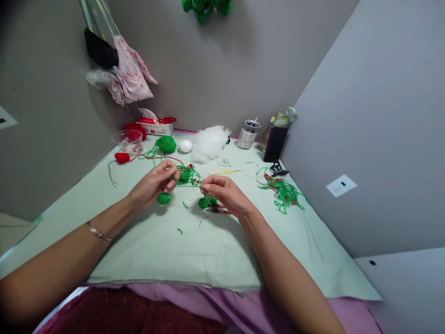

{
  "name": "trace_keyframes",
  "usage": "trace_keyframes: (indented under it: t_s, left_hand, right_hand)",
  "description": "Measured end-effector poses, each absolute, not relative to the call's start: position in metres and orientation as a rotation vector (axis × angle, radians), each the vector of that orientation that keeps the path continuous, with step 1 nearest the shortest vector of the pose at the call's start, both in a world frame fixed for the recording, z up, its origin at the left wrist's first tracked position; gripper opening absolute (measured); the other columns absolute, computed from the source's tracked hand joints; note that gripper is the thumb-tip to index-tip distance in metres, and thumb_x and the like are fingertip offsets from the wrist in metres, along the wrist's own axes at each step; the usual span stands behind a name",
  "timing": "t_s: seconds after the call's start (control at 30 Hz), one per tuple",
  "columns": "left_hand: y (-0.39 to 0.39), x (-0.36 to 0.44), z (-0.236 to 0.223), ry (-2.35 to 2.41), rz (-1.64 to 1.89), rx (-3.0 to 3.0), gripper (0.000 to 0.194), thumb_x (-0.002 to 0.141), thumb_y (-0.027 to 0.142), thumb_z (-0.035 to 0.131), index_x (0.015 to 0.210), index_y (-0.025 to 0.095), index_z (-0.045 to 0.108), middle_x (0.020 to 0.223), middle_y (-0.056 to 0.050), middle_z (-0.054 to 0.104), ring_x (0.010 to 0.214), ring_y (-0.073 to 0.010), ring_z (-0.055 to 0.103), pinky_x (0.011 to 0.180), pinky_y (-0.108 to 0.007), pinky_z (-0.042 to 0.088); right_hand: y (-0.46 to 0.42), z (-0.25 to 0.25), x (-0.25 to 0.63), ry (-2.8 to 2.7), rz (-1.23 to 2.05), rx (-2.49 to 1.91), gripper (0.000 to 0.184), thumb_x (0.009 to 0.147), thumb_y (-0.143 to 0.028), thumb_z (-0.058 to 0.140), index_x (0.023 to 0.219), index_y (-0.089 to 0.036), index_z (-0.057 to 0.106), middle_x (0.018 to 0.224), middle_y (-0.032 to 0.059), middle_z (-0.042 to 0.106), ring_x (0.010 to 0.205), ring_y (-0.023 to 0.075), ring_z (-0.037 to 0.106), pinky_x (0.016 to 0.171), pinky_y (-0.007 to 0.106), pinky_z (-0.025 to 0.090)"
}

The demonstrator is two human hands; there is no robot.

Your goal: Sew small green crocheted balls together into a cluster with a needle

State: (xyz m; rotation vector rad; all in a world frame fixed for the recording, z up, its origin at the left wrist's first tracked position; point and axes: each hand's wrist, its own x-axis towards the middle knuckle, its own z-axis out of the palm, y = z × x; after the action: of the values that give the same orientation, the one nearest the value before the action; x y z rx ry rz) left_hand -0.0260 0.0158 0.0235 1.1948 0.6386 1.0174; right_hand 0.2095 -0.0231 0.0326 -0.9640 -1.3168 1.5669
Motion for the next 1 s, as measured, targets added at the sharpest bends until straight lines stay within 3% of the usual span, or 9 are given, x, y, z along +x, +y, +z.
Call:
trace_keyframes:
  t_s: [0.1, 0.2, 0.3, 0.5, 0.6, 0.73, 1.0]
  left_hand:
    - [0.004, -0.019, 0.019, 0.701, 0.978, 1.739, 0.018, 0.093, 0.039, 0.065, 0.093, 0.021, 0.063, 0.087, 0.000, 0.062, 0.061, -0.0100, 0.046, 0.059, -0.025, 0.039]
    - [-0.003, -0.013, 0.015, 0.674, 0.871, 2.069, 0.028, 0.100, 0.041, 0.052, 0.093, 0.021, 0.071, 0.104, -0.006, 0.067, 0.087, -0.0179, 0.059, 0.081, -0.032, 0.045]
    - [-0.006, -0.009, 0.012, 0.769, 0.901, 2.042, 0.037, 0.104, 0.039, 0.043, 0.097, 0.021, 0.074, 0.097, -0.006, 0.068, 0.095, -0.0211, 0.060, 0.089, -0.035, 0.042]
    - [-0.006, -0.001, 0.007, 0.781, 0.907, 1.285, 0.032, 0.091, 0.046, 0.066, 0.101, 0.018, 0.076, 0.072, 0.001, 0.055, 0.061, -0.0109, 0.045, 0.060, -0.025, 0.039]
    - [-0.003, -0.003, 0.009, 0.682, 0.980, 1.009, 0.023, 0.084, 0.037, 0.075, 0.095, 0.017, 0.074, 0.081, 0.000, 0.060, 0.061, -0.0072, 0.043, 0.057, -0.021, 0.039]
    - [0.000, -0.006, 0.011, 0.586, 1.030, 0.983, 0.016, 0.090, 0.034, 0.068, 0.091, 0.018, 0.069, 0.090, -0.001, 0.064, 0.063, -0.0069, 0.048, 0.062, -0.021, 0.044]
    - [-0.014, 0.003, -0.004, 0.779, 0.961, 1.581, 0.039, 0.097, 0.036, 0.052, 0.128, 0.019, 0.070, 0.069, 0.002, 0.055, 0.066, -0.0139, 0.049, 0.068, -0.029, 0.042]
  right_hand:
    - [-0.024, 0.033, 0.207, -1.291, 1.544, -0.997, 0.028, 0.073, -0.041, 0.084, 0.078, -0.018, 0.069, 0.077, 0.0006, 0.064, 0.070, 0.0122, 0.052, 0.067, 0.026, 0.042]
    - [-0.026, 0.033, 0.205, -1.334, 1.491, -1.019, 0.028, 0.075, -0.042, 0.083, 0.079, -0.018, 0.069, 0.076, 0.0004, 0.064, 0.071, 0.0124, 0.053, 0.068, 0.026, 0.042]
    - [-0.029, 0.031, 0.200, -1.454, 1.405, -1.044, 0.025, 0.080, -0.041, 0.079, 0.081, -0.018, 0.070, 0.078, 0.0006, 0.065, 0.074, 0.0125, 0.054, 0.071, 0.026, 0.043]
    - [-0.039, 0.035, 0.188, -1.656, 1.218, -1.057, 0.025, 0.086, -0.042, 0.073, 0.082, -0.018, 0.070, 0.080, 0.0011, 0.064, 0.072, 0.0128, 0.054, 0.068, 0.027, 0.041]
    - [-0.040, 0.037, 0.188, -1.827, 1.059, -1.078, 0.020, 0.090, -0.037, 0.068, 0.084, -0.019, 0.073, 0.087, 0.0033, 0.068, 0.079, 0.0155, 0.058, 0.074, 0.029, 0.044]
    - [-0.038, 0.037, 0.193, -1.782, 1.003, -1.089, 0.019, 0.090, -0.037, 0.069, 0.086, -0.020, 0.073, 0.093, 0.0053, 0.071, 0.087, 0.0177, 0.063, 0.078, 0.031, 0.046]
    - [-0.039, 0.032, 0.190, -1.536, 1.065, -1.146, 0.031, 0.084, -0.047, 0.074, 0.094, -0.018, 0.073, 0.061, -0.0014, 0.062, 0.057, 0.0121, 0.052, 0.057, 0.026, 0.043]
